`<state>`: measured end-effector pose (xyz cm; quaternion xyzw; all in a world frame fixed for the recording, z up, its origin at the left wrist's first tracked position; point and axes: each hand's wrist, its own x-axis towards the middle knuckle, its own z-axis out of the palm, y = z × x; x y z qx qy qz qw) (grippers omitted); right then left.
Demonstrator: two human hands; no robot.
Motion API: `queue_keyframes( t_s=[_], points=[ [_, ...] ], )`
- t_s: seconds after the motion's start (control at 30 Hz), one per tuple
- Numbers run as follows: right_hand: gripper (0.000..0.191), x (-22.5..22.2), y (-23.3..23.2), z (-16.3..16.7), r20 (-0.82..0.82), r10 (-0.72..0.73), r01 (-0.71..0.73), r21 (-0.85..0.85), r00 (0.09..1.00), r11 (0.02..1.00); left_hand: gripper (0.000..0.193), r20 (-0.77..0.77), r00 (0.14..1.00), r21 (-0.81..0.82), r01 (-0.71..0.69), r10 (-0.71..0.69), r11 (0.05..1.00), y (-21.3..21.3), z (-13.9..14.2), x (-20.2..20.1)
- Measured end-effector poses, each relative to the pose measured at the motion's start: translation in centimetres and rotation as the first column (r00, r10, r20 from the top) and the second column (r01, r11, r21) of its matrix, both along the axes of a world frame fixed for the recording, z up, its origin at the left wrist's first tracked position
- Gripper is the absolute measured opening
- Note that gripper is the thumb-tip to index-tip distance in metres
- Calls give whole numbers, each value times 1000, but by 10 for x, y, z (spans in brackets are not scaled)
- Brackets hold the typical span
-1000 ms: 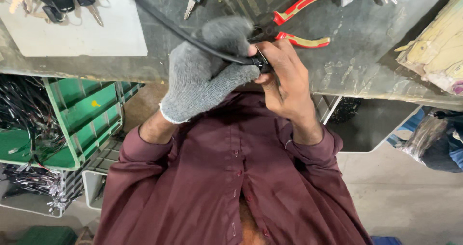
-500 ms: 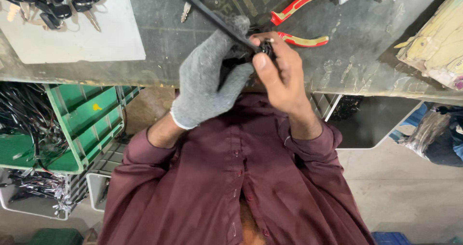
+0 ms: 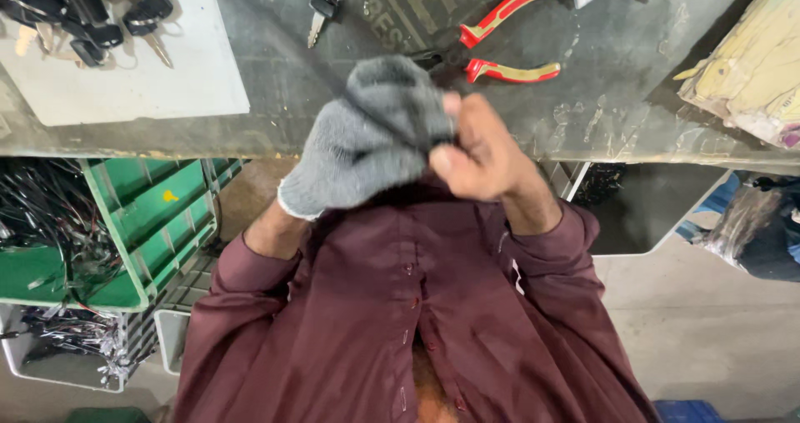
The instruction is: The person repeatedly picks up black cables with connectors and uses red-handled pliers to crimp or secure the connector ends. The person handles the cables one at a time, repositioning them and applying the pliers to the connector area before placing the finished unit aside.
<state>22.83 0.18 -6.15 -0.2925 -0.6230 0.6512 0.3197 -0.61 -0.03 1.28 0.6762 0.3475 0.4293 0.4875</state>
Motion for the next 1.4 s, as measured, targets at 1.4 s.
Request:
queue_keyframes(
  t_s=[1.4],
  points=[
    [20,-17,45,62,222,-386,83,769,895,634,34,406,816,-745,33,412,666,-28,1,34]
  ],
)
